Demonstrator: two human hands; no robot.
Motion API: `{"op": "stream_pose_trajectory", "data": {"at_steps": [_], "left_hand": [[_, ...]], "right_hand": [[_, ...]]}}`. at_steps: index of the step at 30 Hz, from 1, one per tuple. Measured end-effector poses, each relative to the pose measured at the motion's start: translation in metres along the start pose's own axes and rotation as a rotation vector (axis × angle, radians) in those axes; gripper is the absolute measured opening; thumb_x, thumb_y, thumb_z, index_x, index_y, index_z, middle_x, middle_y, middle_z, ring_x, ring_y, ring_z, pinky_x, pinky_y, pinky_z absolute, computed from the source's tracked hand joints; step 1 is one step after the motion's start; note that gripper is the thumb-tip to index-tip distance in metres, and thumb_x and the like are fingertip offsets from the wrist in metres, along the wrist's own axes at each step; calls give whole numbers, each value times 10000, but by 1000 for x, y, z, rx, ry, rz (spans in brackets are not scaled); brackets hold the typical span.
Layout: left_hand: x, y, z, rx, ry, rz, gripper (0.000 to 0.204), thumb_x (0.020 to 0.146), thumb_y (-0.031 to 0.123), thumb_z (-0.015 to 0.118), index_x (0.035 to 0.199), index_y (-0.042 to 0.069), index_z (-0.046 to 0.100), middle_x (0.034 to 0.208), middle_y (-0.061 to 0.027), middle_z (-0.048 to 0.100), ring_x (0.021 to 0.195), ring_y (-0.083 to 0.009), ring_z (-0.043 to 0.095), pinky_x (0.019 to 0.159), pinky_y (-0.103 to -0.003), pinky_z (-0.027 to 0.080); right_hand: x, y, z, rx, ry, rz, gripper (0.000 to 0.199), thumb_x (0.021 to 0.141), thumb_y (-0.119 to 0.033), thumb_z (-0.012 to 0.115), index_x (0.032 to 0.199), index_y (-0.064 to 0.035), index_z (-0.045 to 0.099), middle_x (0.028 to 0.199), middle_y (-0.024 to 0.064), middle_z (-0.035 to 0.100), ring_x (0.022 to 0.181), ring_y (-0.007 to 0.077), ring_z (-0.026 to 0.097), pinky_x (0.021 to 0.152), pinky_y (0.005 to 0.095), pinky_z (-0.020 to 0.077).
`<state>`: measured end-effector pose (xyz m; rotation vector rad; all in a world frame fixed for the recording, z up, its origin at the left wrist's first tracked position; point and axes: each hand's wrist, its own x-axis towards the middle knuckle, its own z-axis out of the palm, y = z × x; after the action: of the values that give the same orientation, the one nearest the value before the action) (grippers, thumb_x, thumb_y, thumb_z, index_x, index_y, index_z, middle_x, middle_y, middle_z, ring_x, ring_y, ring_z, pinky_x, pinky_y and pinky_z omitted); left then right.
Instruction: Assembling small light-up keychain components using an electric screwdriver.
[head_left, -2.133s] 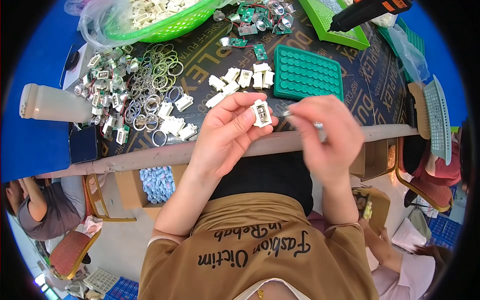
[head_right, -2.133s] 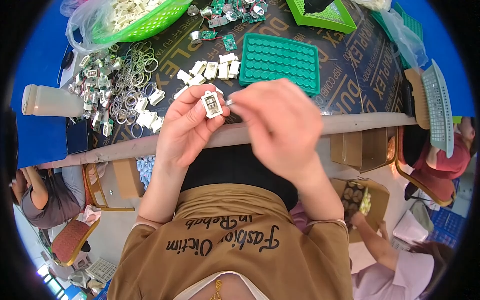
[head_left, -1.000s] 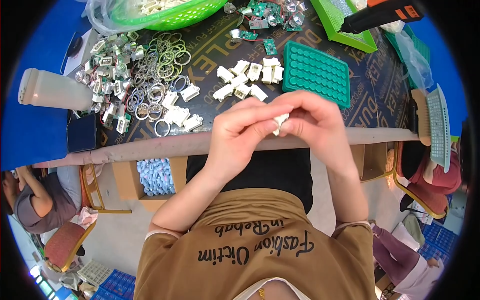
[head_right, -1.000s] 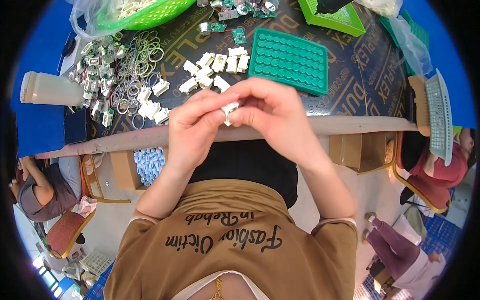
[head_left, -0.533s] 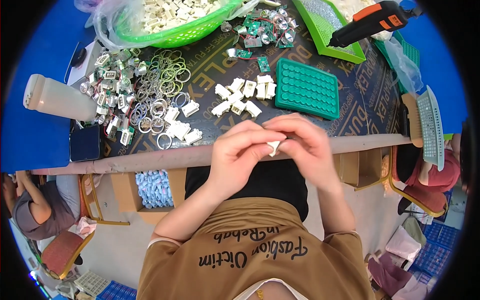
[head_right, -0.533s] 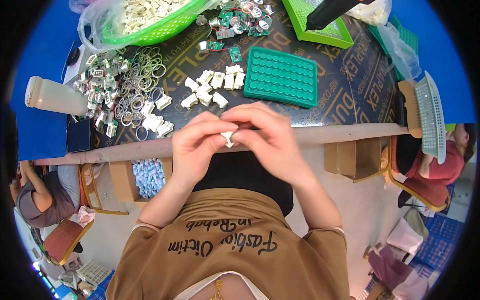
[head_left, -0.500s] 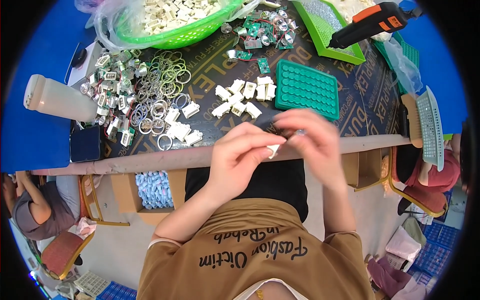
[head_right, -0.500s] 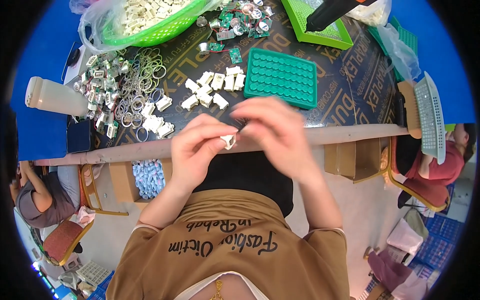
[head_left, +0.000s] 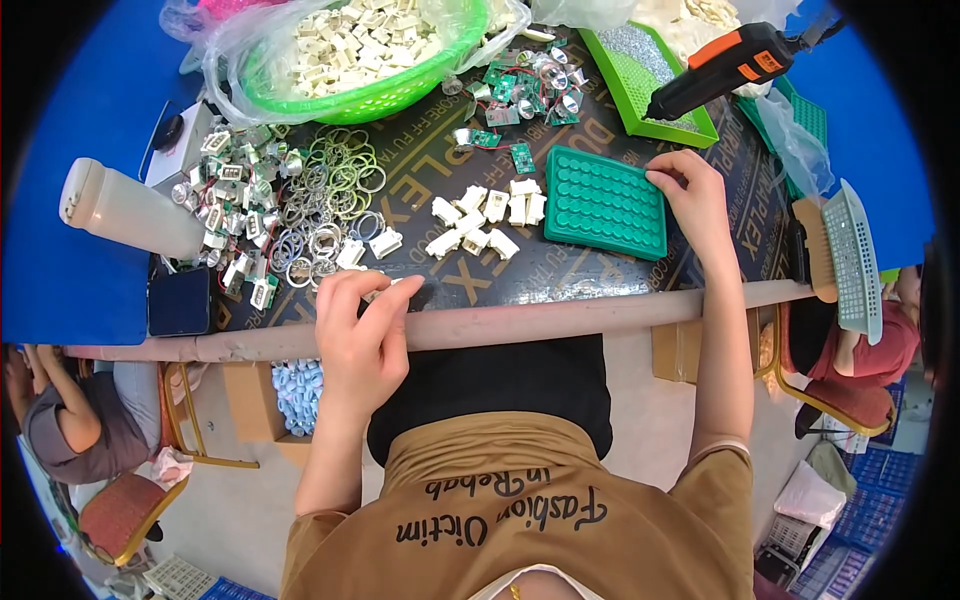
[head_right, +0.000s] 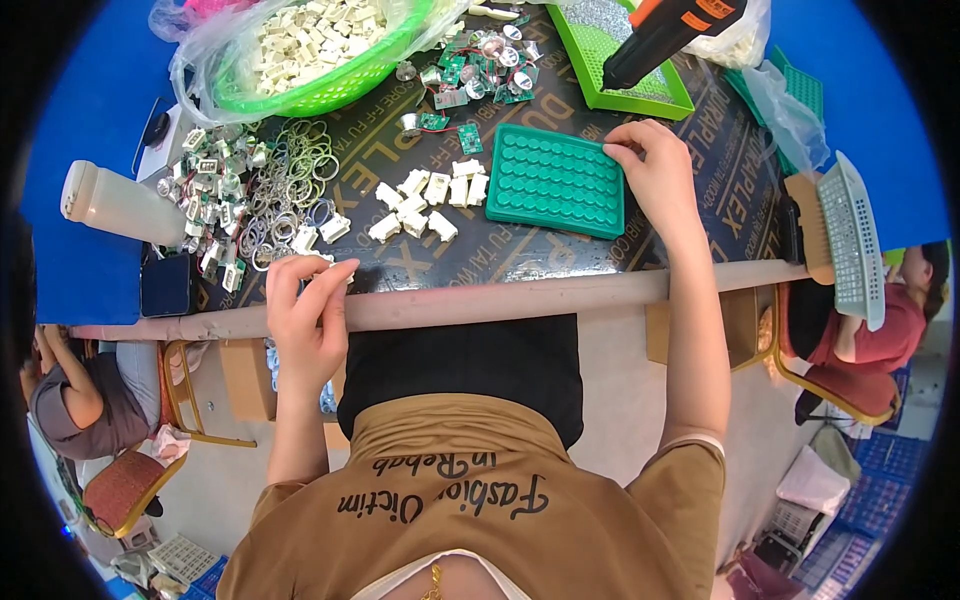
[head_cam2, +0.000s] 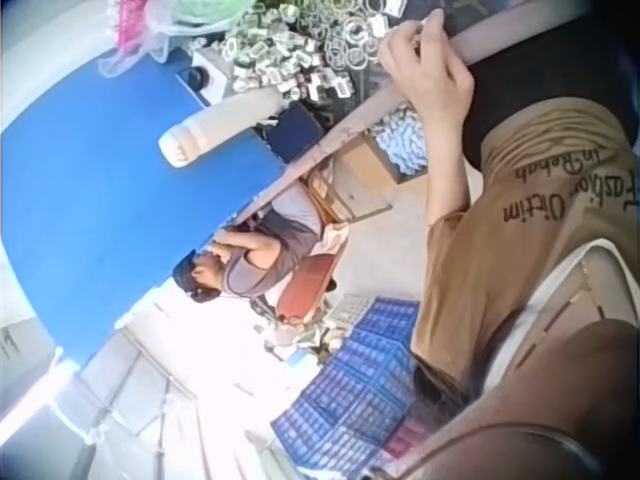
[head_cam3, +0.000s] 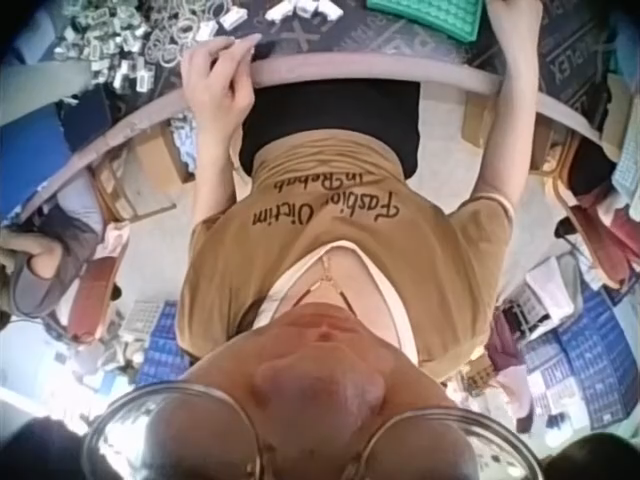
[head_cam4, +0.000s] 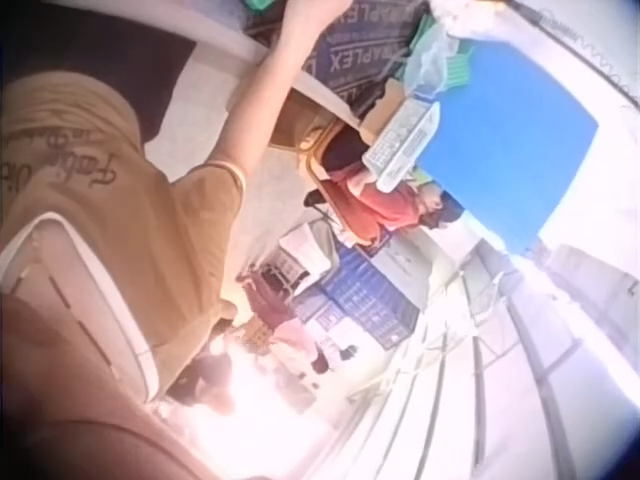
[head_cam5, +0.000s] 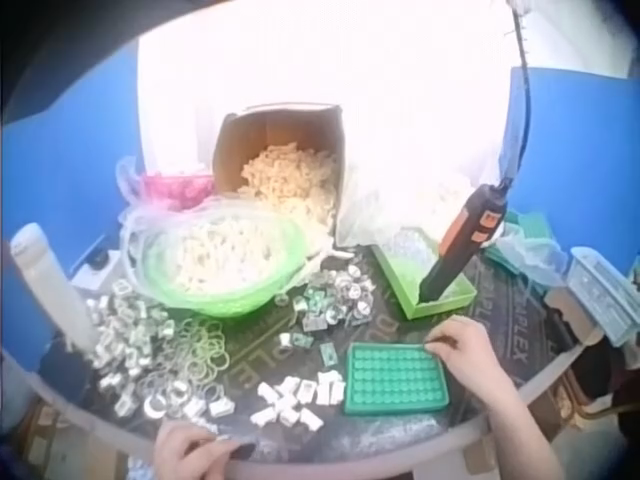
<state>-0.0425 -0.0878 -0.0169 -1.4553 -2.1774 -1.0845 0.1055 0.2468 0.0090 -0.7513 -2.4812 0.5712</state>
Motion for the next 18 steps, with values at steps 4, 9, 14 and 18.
{"op": "stream_pose_trajectory", "data": {"at_steps": [4,9,14,18], "left_hand": [[0,0,2,-11,21,-8,294,674,-52,614,933,79,660,846,-67,534,807,-258,500,713,-354,410],[1,1,6,-6,2,1,277,676,-32,618,921,91,662,839,-60,538,807,-254,506,722,-359,401],[2,2,5,-2,-15,-2,262,687,-10,621,922,98,663,846,-62,542,817,-258,510,743,-365,395],[-3,3,0,3,-19,-22,262,699,-18,614,929,97,663,854,-66,538,836,-263,505,755,-370,393]], "right_hand": [[2,-1,1,30,24,1,71,730,-34,640,786,10,640,763,111,603,687,216,572,660,298,453],[-2,3,-6,148,87,-1,58,763,-22,625,813,7,619,728,71,594,651,139,538,634,250,434],[-25,17,-47,512,106,176,32,853,-35,565,883,-42,571,714,-34,530,578,46,470,518,175,367],[-42,62,-101,568,443,285,110,879,-64,549,980,-35,583,737,-26,542,560,49,476,489,167,362]]}}
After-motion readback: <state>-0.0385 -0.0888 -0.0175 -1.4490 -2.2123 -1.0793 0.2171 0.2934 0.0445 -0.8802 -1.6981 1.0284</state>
